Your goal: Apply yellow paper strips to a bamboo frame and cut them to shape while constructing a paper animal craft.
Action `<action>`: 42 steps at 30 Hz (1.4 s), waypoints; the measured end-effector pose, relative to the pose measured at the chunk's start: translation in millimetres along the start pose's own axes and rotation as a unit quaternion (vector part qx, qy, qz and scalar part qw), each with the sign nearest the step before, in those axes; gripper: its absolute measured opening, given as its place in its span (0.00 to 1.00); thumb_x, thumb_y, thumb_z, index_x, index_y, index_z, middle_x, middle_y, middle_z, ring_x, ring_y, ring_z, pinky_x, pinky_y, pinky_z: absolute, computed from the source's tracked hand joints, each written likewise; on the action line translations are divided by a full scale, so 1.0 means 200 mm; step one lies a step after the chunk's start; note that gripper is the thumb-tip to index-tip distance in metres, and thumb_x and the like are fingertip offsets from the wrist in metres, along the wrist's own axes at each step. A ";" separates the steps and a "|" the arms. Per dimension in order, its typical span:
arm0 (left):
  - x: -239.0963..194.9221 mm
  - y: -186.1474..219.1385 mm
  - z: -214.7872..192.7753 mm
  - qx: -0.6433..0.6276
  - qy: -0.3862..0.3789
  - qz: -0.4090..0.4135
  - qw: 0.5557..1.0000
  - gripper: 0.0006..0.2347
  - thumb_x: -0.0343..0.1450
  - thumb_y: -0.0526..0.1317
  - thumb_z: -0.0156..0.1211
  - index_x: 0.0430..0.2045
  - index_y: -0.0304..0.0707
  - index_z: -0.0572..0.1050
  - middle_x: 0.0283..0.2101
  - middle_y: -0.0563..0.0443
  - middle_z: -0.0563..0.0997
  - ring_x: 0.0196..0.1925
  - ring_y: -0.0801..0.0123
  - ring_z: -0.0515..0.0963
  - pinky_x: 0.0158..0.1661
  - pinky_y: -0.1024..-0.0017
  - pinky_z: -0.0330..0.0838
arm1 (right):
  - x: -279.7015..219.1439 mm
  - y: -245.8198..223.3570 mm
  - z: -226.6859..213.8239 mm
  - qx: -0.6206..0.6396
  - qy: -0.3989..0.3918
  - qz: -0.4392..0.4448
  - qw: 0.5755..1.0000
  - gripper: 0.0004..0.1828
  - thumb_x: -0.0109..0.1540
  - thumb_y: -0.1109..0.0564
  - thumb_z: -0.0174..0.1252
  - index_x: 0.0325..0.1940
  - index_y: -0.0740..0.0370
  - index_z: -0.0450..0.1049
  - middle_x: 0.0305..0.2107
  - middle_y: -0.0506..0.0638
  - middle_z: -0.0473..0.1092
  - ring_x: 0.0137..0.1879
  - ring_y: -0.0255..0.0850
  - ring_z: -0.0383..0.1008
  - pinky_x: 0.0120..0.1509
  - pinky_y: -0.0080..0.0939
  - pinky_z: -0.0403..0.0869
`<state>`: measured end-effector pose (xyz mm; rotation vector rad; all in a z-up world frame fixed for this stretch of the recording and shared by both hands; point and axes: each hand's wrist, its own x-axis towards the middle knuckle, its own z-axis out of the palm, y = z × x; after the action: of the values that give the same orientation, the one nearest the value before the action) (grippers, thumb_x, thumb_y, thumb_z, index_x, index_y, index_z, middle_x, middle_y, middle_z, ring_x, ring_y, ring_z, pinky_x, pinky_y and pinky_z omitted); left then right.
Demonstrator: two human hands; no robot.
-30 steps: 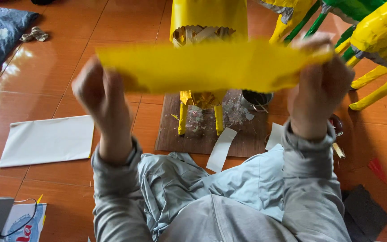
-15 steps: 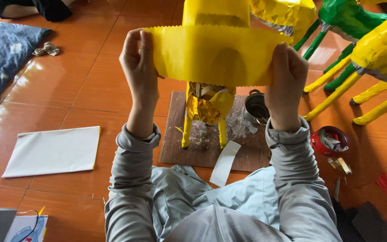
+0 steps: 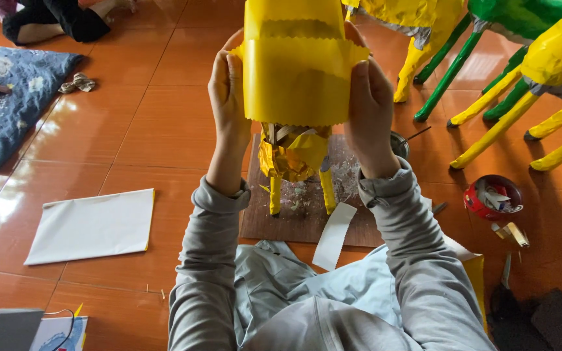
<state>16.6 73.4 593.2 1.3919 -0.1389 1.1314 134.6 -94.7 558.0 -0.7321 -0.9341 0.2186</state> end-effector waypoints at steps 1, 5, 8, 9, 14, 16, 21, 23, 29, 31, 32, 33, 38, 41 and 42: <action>0.00 -0.07 -0.02 0.001 -0.001 -0.002 1.000 0.11 0.81 0.42 0.40 0.50 0.40 0.71 0.28 0.63 0.72 0.28 0.87 0.68 0.29 0.84 0.64 | 0.00 0.04 -0.02 0.001 0.002 0.000 1.000 0.22 0.79 0.53 0.43 0.76 0.61 0.63 0.37 0.41 0.70 0.38 0.23 0.64 0.43 0.27 0.65; 0.02 -0.27 -0.07 -0.063 0.016 0.030 0.997 0.10 0.84 0.42 0.42 0.39 0.38 0.70 0.30 0.61 0.71 0.29 0.84 0.68 0.30 0.80 0.65 | 0.02 0.09 -0.03 0.006 0.004 -0.010 1.000 0.18 0.81 0.49 0.42 0.54 0.64 0.71 0.33 0.42 0.70 0.36 0.25 0.68 0.40 0.29 0.68; 0.02 -0.32 -0.07 -0.058 0.036 0.043 0.997 0.10 0.85 0.42 0.43 0.37 0.39 0.69 0.30 0.61 0.70 0.30 0.84 0.67 0.30 0.79 0.64 | 0.03 0.07 0.02 0.074 0.008 0.008 0.997 0.16 0.79 0.49 0.43 0.52 0.62 0.71 0.35 0.41 0.70 0.37 0.26 0.68 0.42 0.31 0.68; 0.02 -0.32 -0.07 -0.039 0.044 0.051 0.997 0.10 0.85 0.42 0.43 0.37 0.39 0.69 0.29 0.62 0.69 0.29 0.85 0.66 0.30 0.80 0.63 | 0.03 0.06 0.04 0.101 0.022 0.026 0.994 0.16 0.77 0.49 0.43 0.54 0.62 0.71 0.36 0.42 0.71 0.39 0.28 0.69 0.44 0.33 0.70; 0.03 -0.39 -0.09 -0.043 0.047 0.063 0.996 0.10 0.85 0.42 0.44 0.36 0.39 0.69 0.29 0.62 0.68 0.29 0.85 0.64 0.31 0.80 0.61 | 0.02 0.05 0.08 0.100 0.008 0.012 0.995 0.15 0.78 0.49 0.44 0.53 0.62 0.71 0.37 0.43 0.71 0.38 0.28 0.69 0.40 0.31 0.69; 0.03 -0.40 -0.08 -0.042 0.057 0.070 0.995 0.10 0.85 0.42 0.45 0.36 0.38 0.68 0.29 0.62 0.67 0.29 0.84 0.63 0.31 0.80 0.60 | 0.02 0.05 0.09 0.091 0.001 0.010 0.996 0.16 0.78 0.48 0.44 0.53 0.62 0.71 0.36 0.43 0.71 0.39 0.29 0.70 0.40 0.31 0.69; -0.01 -0.42 0.02 -0.186 0.109 0.045 0.976 0.10 0.86 0.40 0.45 0.37 0.36 0.65 0.33 0.57 0.67 0.33 0.79 0.64 0.35 0.76 0.65 | -0.02 0.10 0.12 0.033 0.006 -0.077 0.997 0.15 0.84 0.51 0.43 0.47 0.61 0.65 0.37 0.40 0.62 0.39 0.24 0.61 0.43 0.27 0.65; -0.03 -0.36 0.05 -0.164 0.100 0.053 0.980 0.07 0.84 0.39 0.47 0.39 0.36 0.64 0.35 0.56 0.67 0.34 0.78 0.66 0.36 0.76 0.67 | -0.01 0.09 0.16 0.020 0.044 -0.065 0.997 0.11 0.81 0.53 0.43 0.51 0.61 0.65 0.40 0.41 0.61 0.40 0.26 0.61 0.46 0.29 0.66; -0.09 -0.15 0.15 -0.040 0.052 0.101 0.993 0.16 0.75 0.30 0.56 0.55 0.36 0.60 0.46 0.51 0.72 0.41 0.73 0.75 0.41 0.76 0.76 | 0.00 0.10 0.20 -0.117 0.040 -0.177 0.976 0.13 0.78 0.56 0.46 0.66 0.60 0.59 0.58 0.49 0.62 0.59 0.36 0.65 0.68 0.34 0.66; -0.12 -0.20 0.10 -0.006 0.038 0.114 0.993 0.21 0.73 0.27 0.59 0.59 0.36 0.59 0.49 0.49 0.73 0.43 0.72 0.78 0.43 0.76 0.79 | -0.01 0.10 0.20 0.007 0.012 -0.149 0.989 0.22 0.77 0.57 0.48 0.74 0.56 0.54 0.63 0.49 0.64 0.62 0.37 0.66 0.69 0.36 0.67; -0.13 -0.27 0.04 -0.007 0.044 0.100 0.994 0.20 0.76 0.30 0.56 0.63 0.35 0.60 0.51 0.48 0.73 0.44 0.72 0.78 0.43 0.75 0.79 | -0.02 0.10 0.21 0.010 0.016 -0.143 0.989 0.23 0.77 0.53 0.46 0.76 0.55 0.53 0.65 0.48 0.63 0.60 0.35 0.67 0.66 0.36 0.69; -0.15 -0.34 -0.03 -0.007 0.050 0.088 0.995 0.20 0.79 0.33 0.53 0.67 0.34 0.60 0.53 0.46 0.74 0.45 0.71 0.78 0.43 0.75 0.79 | -0.02 0.10 0.21 0.013 0.020 -0.138 0.990 0.25 0.77 0.49 0.44 0.77 0.54 0.52 0.66 0.46 0.61 0.57 0.34 0.67 0.63 0.35 0.70; -0.33 -1.02 -0.41 0.084 0.054 0.073 0.992 0.20 0.82 0.45 0.40 0.69 0.38 0.56 0.67 0.50 0.65 0.60 0.68 0.78 0.55 0.70 0.81 | -0.08 0.28 0.12 0.000 0.037 -0.125 0.991 0.31 0.76 0.38 0.38 0.79 0.53 0.52 0.67 0.44 0.60 0.50 0.30 0.69 0.54 0.35 0.74; -0.46 -1.08 -0.36 0.086 -0.032 0.058 0.994 0.18 0.81 0.43 0.44 0.65 0.36 0.61 0.65 0.48 0.68 0.60 0.65 0.77 0.56 0.68 0.79 | -0.17 0.68 -0.09 -0.065 0.063 -0.119 0.989 0.33 0.76 0.33 0.37 0.77 0.57 0.57 0.56 0.46 0.67 0.46 0.29 0.72 0.50 0.35 0.76; -0.52 -1.09 -0.36 0.087 -0.060 0.053 0.993 0.17 0.81 0.42 0.46 0.63 0.36 0.63 0.64 0.48 0.70 0.60 0.64 0.77 0.57 0.68 0.78 | -0.20 0.83 -0.17 -0.111 0.078 -0.118 0.984 0.35 0.77 0.31 0.37 0.75 0.59 0.62 0.48 0.47 0.72 0.45 0.30 0.74 0.48 0.35 0.77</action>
<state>75.8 124.4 354.2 1.6250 -0.2055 1.1686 160.5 -7.3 409.7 -0.8220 -0.8946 -0.1525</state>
